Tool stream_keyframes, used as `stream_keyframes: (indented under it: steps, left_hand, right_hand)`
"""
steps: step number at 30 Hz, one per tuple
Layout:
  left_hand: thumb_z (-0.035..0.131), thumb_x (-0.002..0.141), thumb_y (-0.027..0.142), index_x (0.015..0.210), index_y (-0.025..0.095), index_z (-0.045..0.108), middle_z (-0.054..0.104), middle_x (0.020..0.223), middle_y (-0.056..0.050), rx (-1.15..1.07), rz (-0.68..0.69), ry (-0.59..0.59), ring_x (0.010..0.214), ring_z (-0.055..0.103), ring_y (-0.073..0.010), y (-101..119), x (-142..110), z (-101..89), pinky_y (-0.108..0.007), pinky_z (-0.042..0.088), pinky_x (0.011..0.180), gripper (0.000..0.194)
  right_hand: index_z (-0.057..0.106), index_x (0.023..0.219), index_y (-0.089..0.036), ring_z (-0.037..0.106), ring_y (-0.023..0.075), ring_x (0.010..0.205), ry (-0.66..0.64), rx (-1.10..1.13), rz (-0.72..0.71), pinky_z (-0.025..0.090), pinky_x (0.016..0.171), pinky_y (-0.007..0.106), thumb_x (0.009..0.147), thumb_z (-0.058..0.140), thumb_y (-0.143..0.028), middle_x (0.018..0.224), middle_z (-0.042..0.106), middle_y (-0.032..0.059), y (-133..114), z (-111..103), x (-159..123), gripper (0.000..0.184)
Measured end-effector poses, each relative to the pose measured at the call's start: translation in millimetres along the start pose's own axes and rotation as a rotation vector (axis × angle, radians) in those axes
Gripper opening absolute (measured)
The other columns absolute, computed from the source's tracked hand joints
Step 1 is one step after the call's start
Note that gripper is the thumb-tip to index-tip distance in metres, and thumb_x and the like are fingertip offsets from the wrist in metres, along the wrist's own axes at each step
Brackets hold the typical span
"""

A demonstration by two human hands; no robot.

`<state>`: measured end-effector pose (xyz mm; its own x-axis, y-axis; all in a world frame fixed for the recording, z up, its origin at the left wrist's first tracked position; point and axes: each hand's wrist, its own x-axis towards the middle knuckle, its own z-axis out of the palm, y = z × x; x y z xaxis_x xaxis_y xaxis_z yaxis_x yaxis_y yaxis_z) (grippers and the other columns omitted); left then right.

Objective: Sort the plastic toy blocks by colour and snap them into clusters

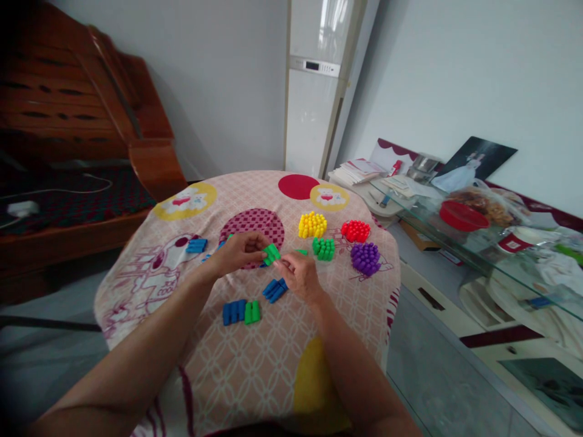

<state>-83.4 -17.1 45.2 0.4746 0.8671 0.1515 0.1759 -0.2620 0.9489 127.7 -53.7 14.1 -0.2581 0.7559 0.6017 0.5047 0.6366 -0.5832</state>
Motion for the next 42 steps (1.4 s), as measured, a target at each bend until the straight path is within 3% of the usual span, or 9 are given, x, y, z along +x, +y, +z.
stream_keyframes:
  steps: [7, 12, 17, 22, 25, 28, 34, 42]
  left_hand:
    - [0.079, 0.069, 0.031, 0.089, 0.016, 0.055, 0.071, 0.083, -0.004, -0.223, -0.027, 0.02, 0.073, 0.07, -0.016, -3.9, 2.8, 18.9, -0.027, 0.055, 0.065, 0.035]
    - [0.078, 0.068, 0.031, 0.084, 0.015, 0.057, 0.07, 0.076, -0.002, -0.163, -0.023, 0.011, 0.067, 0.068, -0.0149, -9.2, 6.4, 27.1, -0.026, 0.054, 0.062, 0.031]
    - [0.074, 0.072, 0.031, 0.091, 0.014, 0.063, 0.071, 0.08, -0.004, -0.113, -0.027, -0.021, 0.072, 0.069, -0.0163, -11.0, 7.0, 30.5, -0.028, 0.056, 0.066, 0.027]
    - [0.073, 0.074, 0.033, 0.094, 0.013, 0.064, 0.07, 0.079, -0.003, -0.112, -0.048, 0.014, 0.071, 0.069, -0.0158, -10.9, 6.1, 26.2, -0.026, 0.055, 0.064, 0.029]
    - [0.073, 0.074, 0.033, 0.093, 0.013, 0.063, 0.07, 0.078, -0.003, -0.12, -0.051, 0.025, 0.071, 0.069, -0.0158, -11.1, 6.1, 25.2, -0.026, 0.055, 0.064, 0.029]
    - [0.072, 0.074, 0.034, 0.093, 0.013, 0.064, 0.07, 0.077, -0.003, -0.105, -0.046, 0.026, 0.071, 0.069, -0.0163, -11.3, 6.3, 26.0, -0.027, 0.056, 0.064, 0.029]
    - [0.07, 0.074, 0.033, 0.092, 0.014, 0.064, 0.07, 0.076, -0.002, -0.078, -0.033, 0.035, 0.069, 0.069, -0.0156, -9.1, 5.9, 24.8, -0.025, 0.055, 0.063, 0.027]
    - [0.067, 0.074, 0.03, 0.088, 0.016, 0.065, 0.069, 0.073, -0.001, -0.012, 0.002, 0.06, 0.065, 0.067, -0.0147, -7.8, 6.2, 24.7, -0.024, 0.053, 0.06, 0.021]
  right_hand:
    - [0.065, 0.08, -0.018, 0.052, 0.012, 0.047, 0.017, 0.378, 0.361, 0.042, 0.046, 0.023, 0.083, 0.062, -0.048, 0.054, 0.056, -0.0031, 5.7, -0.8, 1.2, 0.03]
    - [0.064, 0.084, -0.018, 0.057, 0.0128, 0.046, 0.097, 0.494, 0.415, 0.042, 0.041, 0.022, 0.078, 0.066, -0.048, 0.062, 0.063, -0.0013, 2.7, 0.0, 3.5, 0.03]
    - [0.066, 0.086, -0.017, 0.061, 0.0146, 0.05, 0.214, 0.445, 0.404, 0.047, 0.044, 0.024, 0.079, 0.066, -0.045, 0.066, 0.066, 0.0006, 10.9, -5.1, 4.6, 0.029]
    - [0.07, 0.101, -0.015, 0.062, 0.0158, 0.059, 0.498, 0.186, 0.4, 0.054, 0.055, 0.029, 0.077, 0.067, -0.044, 0.077, 0.07, 0.0043, 36.8, -24.0, 3.8, 0.038]
    - [0.071, 0.104, -0.014, 0.064, 0.0168, 0.064, 0.565, 0.075, 0.382, 0.054, 0.06, 0.03, 0.08, 0.062, -0.041, 0.083, 0.071, 0.0069, 50.2, -34.3, 1.5, 0.037]
    - [0.071, 0.102, -0.015, 0.064, 0.0177, 0.069, 0.523, -0.069, 0.308, 0.053, 0.066, 0.03, 0.082, 0.058, -0.035, 0.086, 0.071, 0.0076, 54.0, -38.1, 0.4, 0.031]
    - [0.069, 0.084, -0.017, 0.058, 0.0179, 0.072, 0.306, -0.434, 0.166, 0.045, 0.069, 0.029, 0.083, 0.056, -0.022, 0.077, 0.067, 0.006, 46.6, -30.8, 4.1, 0.014]
    - [0.065, 0.08, -0.017, 0.052, 0.019, 0.078, 0.185, -0.684, 0.19, 0.037, 0.067, 0.028, 0.085, 0.054, -0.014, 0.083, 0.062, 0.0077, 46.8, -17.7, 6.5, 0.012]
